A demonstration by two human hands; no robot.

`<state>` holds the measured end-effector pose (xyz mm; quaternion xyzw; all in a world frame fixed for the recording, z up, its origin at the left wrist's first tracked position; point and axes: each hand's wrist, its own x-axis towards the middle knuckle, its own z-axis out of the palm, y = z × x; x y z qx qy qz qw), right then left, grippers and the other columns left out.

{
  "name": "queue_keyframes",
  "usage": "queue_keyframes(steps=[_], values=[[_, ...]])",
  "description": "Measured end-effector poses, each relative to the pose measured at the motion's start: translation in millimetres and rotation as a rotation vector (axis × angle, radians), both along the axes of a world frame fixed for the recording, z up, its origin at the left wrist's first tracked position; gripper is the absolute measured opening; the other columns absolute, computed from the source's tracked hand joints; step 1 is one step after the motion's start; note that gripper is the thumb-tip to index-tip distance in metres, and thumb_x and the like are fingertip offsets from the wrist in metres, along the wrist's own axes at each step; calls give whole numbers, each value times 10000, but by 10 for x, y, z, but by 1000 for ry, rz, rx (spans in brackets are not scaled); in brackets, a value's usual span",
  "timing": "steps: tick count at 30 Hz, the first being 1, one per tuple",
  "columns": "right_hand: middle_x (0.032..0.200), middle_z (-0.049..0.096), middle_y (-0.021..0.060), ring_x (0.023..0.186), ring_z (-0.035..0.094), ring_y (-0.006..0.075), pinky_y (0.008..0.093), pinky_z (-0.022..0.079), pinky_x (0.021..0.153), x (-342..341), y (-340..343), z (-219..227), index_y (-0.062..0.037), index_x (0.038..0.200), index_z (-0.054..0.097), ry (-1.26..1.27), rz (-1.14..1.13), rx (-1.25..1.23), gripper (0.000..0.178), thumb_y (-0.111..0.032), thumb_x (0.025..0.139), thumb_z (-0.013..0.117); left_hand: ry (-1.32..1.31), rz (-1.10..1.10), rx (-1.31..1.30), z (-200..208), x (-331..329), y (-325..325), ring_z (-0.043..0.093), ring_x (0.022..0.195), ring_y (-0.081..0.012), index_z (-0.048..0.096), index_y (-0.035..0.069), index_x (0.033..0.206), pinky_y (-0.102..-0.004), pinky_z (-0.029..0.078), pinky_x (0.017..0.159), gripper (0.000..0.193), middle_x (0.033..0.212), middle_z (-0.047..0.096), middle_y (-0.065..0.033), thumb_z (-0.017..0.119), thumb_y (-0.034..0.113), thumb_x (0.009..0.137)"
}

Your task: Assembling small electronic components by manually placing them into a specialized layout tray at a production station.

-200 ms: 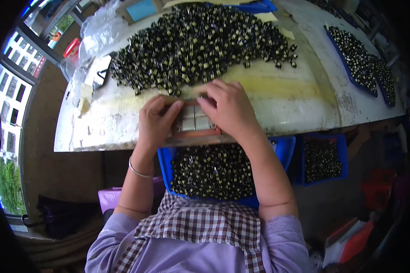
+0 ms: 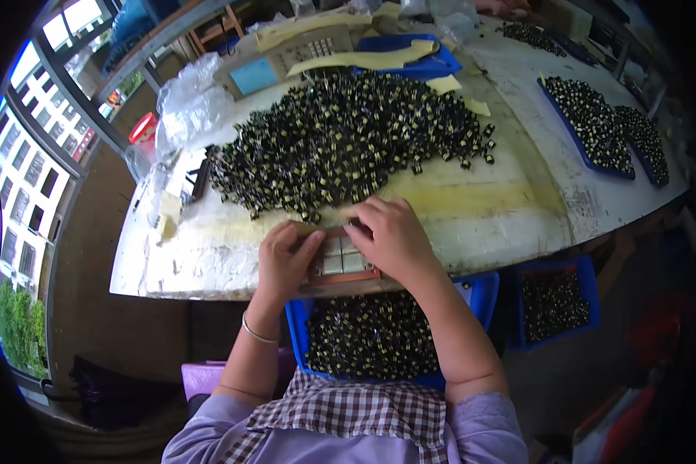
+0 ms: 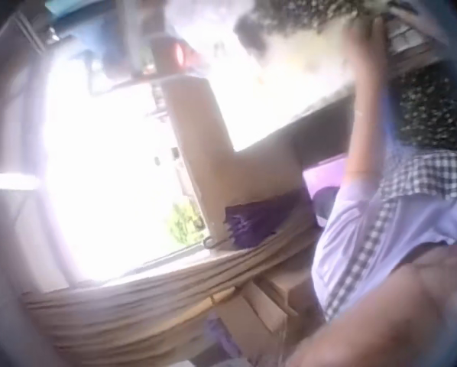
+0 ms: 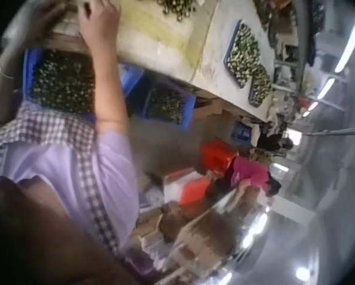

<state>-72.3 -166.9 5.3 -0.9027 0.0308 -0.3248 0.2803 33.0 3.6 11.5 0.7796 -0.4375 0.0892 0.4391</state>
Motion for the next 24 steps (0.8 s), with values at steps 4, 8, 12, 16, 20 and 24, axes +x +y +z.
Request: queue_keyframes(steps=[4, 8, 12, 16, 20, 24], values=[[763, 610, 57, 687, 596, 258, 381, 472, 631, -64, -6, 0, -134, 983, 699, -91, -47, -75, 193, -147, 793, 728, 9, -7, -6, -19, -73, -17, 554, 665, -232, 683, -14, 815, -346, 448, 619, 166, 700, 585, -99, 734, 142, 843], [866, 659, 73, 785, 621, 292, 401, 480, 785, -40, -3, 9, -89, 949, 668, 5, -6, -22, 158, -189, 831, 696, 28, -6, -19, -55, -41, 28, 586, 696, -239, 705, -2, 857, -344, 467, 645, 158, 732, 613, -96, 728, 154, 848], [853, 661, 74, 761, 623, 299, 405, 484, 775, -35, 0, 10, -89, 935, 669, -4, -19, -49, 153, -193, 827, 700, 37, 3, 0, -79, -22, 14, 602, 723, -243, 711, 3, 870, -340, 475, 665, 158, 755, 629, -97, 724, 160, 850], [818, 650, 63, 744, 619, 287, 396, 479, 772, -16, 2, 1, -96, 931, 667, -4, -24, -46, 147, -192, 825, 703, 50, 3, -7, -72, -23, 25, 605, 740, -247, 712, 3, 875, -342, 478, 675, 165, 768, 634, -104, 725, 166, 849], [791, 635, 48, 736, 616, 274, 383, 473, 761, -27, 19, 33, -107, 931, 667, 24, -16, -31, 139, -191, 826, 703, 58, 4, 15, -61, -20, 39, 605, 744, -251, 710, 3, 881, -341, 481, 681, 171, 784, 639, -108, 725, 170, 849], [780, 626, 35, 718, 604, 264, 374, 468, 749, -29, 26, 30, -129, 947, 671, 7, -33, -50, 141, -193, 826, 704, 36, 5, 40, -35, -31, 44, 607, 747, -258, 710, 7, 886, -345, 484, 681, 162, 794, 641, -109, 723, 164, 850]])
